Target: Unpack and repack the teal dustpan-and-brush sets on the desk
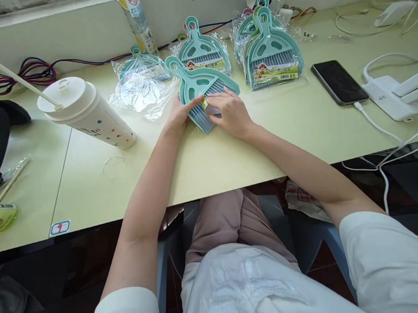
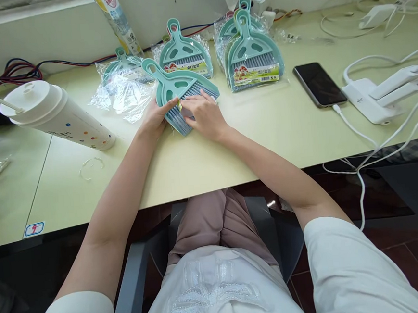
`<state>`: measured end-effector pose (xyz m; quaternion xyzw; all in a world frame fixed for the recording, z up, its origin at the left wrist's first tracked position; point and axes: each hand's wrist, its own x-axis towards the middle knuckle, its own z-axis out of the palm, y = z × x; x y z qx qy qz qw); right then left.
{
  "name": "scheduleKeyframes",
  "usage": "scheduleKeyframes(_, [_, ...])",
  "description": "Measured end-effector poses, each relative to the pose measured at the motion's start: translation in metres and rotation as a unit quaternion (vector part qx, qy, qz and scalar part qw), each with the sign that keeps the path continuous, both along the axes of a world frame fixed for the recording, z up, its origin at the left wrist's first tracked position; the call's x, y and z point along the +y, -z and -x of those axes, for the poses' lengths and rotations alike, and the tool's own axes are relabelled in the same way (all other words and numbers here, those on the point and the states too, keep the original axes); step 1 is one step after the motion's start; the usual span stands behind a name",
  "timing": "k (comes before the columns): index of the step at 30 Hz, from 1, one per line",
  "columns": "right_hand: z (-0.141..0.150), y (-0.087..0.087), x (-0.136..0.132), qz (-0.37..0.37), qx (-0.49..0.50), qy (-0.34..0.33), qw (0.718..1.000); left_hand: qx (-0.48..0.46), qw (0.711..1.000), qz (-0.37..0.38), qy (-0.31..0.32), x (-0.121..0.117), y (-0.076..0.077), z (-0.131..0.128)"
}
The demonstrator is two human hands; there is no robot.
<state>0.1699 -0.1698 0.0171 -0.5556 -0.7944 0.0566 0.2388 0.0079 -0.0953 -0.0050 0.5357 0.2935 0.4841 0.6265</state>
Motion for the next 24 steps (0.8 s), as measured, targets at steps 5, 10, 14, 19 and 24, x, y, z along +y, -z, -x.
scheduleKeyframes(5, [0.002,0.012,0.005,-0.022,0.068,-0.006,0.997,0.006,1.0,-0.018,-0.008,0.007,0.009,-0.002])
scheduleKeyframes(10, [0.004,0.016,0.008,-0.049,0.118,0.011,0.992,0.015,0.999,-0.034,-0.023,0.015,0.019,-0.004])
scheduleKeyframes(14, [0.001,0.013,0.008,-0.039,0.17,0.015,0.985,-0.003,1.0,-0.009,-0.025,0.016,0.019,-0.006])
scheduleKeyframes(19, [-0.014,0.005,0.017,0.001,0.338,-0.022,0.941,-0.013,1.0,0.013,-0.006,0.01,0.012,-0.004])
scheduleKeyframes(24, [-0.032,-0.004,0.024,0.055,0.531,-0.038,0.844,-0.032,0.999,0.043,0.002,0.008,0.008,-0.001])
